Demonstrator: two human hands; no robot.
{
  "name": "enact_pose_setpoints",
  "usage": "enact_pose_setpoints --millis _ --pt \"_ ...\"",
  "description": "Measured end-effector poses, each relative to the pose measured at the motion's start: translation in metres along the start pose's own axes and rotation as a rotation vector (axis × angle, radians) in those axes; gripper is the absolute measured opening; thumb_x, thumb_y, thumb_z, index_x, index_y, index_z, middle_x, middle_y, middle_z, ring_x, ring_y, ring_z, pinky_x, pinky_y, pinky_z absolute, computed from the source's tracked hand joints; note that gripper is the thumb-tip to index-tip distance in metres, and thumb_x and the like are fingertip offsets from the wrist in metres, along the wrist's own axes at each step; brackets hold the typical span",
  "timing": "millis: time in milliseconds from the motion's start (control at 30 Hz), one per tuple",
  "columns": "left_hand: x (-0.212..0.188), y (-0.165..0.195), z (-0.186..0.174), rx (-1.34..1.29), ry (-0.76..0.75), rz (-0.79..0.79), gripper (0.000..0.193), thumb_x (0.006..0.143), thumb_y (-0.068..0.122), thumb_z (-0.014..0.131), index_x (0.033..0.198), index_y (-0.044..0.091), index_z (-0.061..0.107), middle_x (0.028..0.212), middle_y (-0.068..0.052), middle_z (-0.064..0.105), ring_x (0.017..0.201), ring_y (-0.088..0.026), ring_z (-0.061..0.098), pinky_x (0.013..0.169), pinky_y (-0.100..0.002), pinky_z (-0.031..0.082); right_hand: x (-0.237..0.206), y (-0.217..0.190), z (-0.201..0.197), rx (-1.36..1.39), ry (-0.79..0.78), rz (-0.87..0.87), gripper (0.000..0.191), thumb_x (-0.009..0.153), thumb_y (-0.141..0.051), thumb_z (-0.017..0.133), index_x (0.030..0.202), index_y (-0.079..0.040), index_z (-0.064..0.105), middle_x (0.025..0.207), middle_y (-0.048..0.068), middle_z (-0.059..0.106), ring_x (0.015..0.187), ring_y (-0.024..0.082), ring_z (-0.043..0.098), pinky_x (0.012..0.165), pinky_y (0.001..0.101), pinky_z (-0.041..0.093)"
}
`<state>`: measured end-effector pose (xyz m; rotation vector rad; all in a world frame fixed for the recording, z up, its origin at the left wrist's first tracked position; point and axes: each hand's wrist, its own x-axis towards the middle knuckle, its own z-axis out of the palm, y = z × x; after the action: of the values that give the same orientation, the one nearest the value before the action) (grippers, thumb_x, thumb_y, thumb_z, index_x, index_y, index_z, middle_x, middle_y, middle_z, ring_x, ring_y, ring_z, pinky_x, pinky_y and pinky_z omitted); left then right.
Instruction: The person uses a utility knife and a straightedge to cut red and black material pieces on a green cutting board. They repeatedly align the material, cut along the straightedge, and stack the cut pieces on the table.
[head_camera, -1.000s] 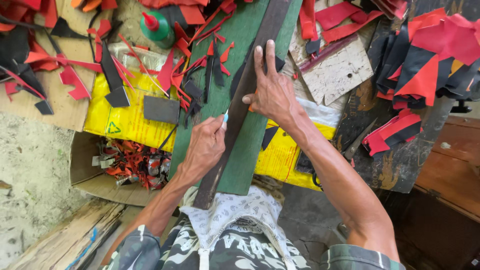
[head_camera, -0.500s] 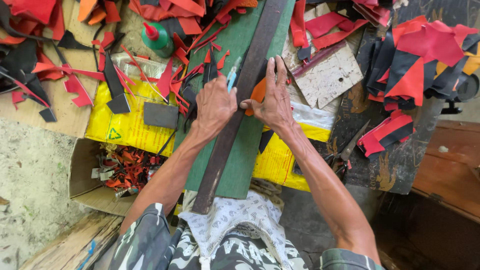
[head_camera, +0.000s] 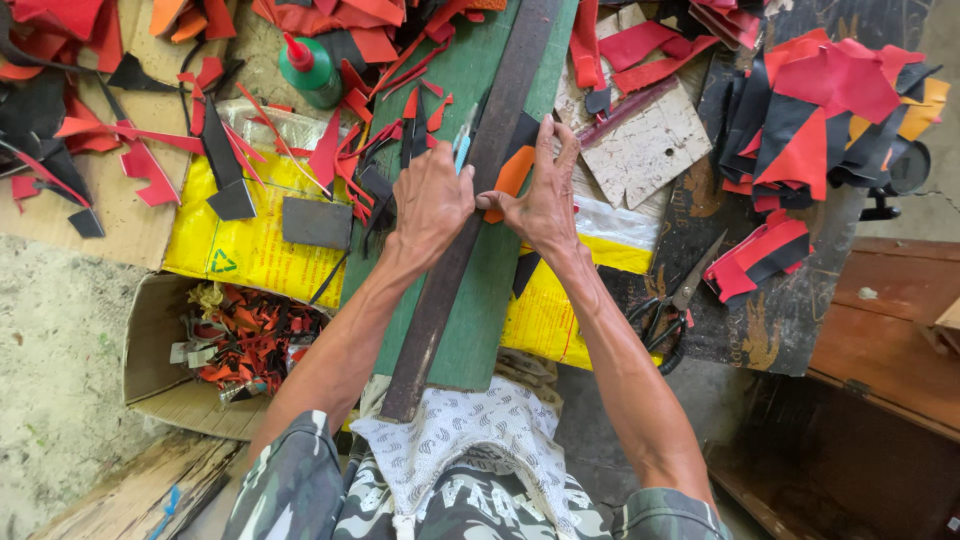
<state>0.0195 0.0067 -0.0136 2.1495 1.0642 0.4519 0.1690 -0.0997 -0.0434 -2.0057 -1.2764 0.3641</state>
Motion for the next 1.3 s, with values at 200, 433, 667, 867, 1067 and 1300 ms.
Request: enact_pose_setpoints --millis 200,433,667,867,1067,1300 --pt "0.011 -0.008 -0.010 -0.014 -0.070 0.027 0.026 0.093 0.020 0.071 0.088 -0.003 0.062 0.077 -0.025 0.065 0.075 -0.046 0.066 0.068 -0.054 0.052 0.005 -0.006 -0.006 -0.020 0.041 0.032 0.125 0.054 -0.031 0.107 0.147 0.008 0.035 0.130 0.022 0.043 0.125 0.039 0.047 0.108 0.0463 0.045" --pt "-0.064 -0.027 -0.088 -0.068 0.344 0.070 0.021 0.110 0.020 0.065 0.106 0.000 0.063 0.082 -0.015 0.061 0.072 -0.030 0.060 0.067 -0.043 0.046 0.022 -0.004 -0.019 0.126 0.144 0.124 0.056 0.079 0.001 0.084 0.128 0.001 0.059 0.110 0.014 0.057 0.090 0.016 0.060 0.066 0.0283 0.057" --pt "-0.181 -0.026 -0.114 -0.201 -0.187 -0.538 0.023 0.094 0.025 0.069 0.089 0.002 0.068 0.065 -0.010 0.069 0.059 -0.020 0.067 0.057 -0.037 0.052 0.043 0.008 -0.022 0.473 0.166 0.344 0.030 0.084 0.005 0.067 0.112 -0.002 0.059 0.089 0.002 0.065 0.078 0.011 0.063 0.067 0.0245 0.058" --pt "-0.216 -0.031 -0.102 -0.185 -0.281 -0.608 0.027 0.091 0.028 0.070 0.089 0.002 0.066 0.065 -0.013 0.072 0.063 -0.023 0.076 0.058 -0.040 0.056 0.036 0.028 -0.046 0.452 0.408 0.319 0.033 0.087 0.006 0.059 0.118 -0.003 0.061 0.090 0.002 0.056 0.078 0.011 0.055 0.067 0.0257 0.050" --pt "-0.218 -0.038 -0.102 -0.139 -0.370 -0.552 0.027 0.092 0.028 0.069 0.087 0.002 0.066 0.066 -0.013 0.074 0.061 -0.028 0.075 0.060 -0.041 0.055 0.026 0.086 -0.121 0.357 0.682 0.154 0.039 0.093 0.009 0.067 0.128 -0.005 0.059 0.108 0.005 0.054 0.097 0.014 0.055 0.092 0.0289 0.052" --pt "-0.222 -0.040 -0.094 -0.237 -0.433 -0.485 0.028 0.086 0.029 0.075 0.082 0.003 0.067 0.059 -0.007 0.067 0.052 -0.022 0.065 0.054 -0.040 0.051 0.028 0.149 -0.263 0.036 0.628 0.049 0.050 0.091 0.009 0.069 0.137 -0.004 0.054 0.117 0.010 0.053 0.105 0.021 0.055 0.092 0.0345 0.054"
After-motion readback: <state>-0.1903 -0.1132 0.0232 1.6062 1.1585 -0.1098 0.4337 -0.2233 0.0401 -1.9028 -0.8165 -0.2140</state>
